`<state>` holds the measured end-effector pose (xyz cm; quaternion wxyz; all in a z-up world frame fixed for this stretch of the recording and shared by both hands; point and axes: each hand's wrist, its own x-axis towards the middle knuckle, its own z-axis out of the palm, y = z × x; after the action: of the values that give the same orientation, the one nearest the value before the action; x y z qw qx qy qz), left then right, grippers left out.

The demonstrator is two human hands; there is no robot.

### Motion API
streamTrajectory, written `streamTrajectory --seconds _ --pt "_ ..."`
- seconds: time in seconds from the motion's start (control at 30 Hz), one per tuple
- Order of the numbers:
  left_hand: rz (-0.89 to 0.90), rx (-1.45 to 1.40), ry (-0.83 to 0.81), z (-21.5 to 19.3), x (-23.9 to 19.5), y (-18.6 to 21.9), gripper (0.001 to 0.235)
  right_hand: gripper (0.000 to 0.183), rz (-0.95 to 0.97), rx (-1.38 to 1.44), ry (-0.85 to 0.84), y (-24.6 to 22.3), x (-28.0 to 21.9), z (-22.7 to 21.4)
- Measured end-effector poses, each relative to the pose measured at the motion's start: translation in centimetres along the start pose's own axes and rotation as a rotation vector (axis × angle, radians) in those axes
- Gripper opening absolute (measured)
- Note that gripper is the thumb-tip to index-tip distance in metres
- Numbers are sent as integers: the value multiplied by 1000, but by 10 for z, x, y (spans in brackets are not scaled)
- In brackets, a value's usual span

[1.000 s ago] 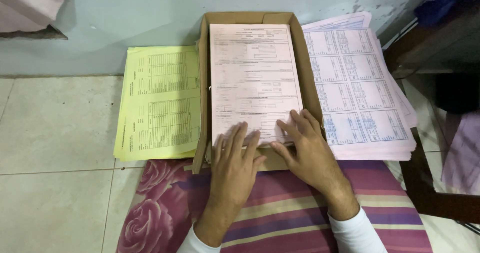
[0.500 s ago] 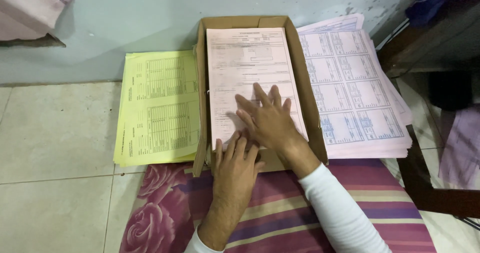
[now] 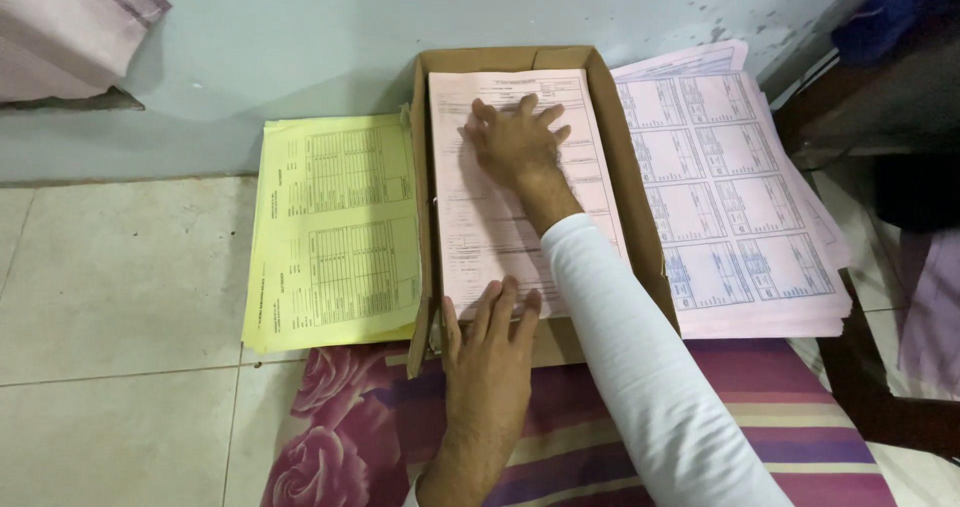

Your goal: Sorting and organizing yellow and pink printed forms into a cardboard box

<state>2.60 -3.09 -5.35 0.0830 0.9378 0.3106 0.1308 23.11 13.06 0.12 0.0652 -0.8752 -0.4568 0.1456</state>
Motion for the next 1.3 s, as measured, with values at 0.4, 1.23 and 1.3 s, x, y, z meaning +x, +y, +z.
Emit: streamTrajectory --seconds 0.4,1.23,1.3 --pt "11 -50 126 -13 6 1 48 39 -390 -91 187 59 -138 -4" --pt "-603 -220 -67 -10 2 -154 107 39 -414 -209 320 92 -206 27" --pt "-606 -232 -108 -9 -1 -155 116 34 -399 -254 377 98 -205 35"
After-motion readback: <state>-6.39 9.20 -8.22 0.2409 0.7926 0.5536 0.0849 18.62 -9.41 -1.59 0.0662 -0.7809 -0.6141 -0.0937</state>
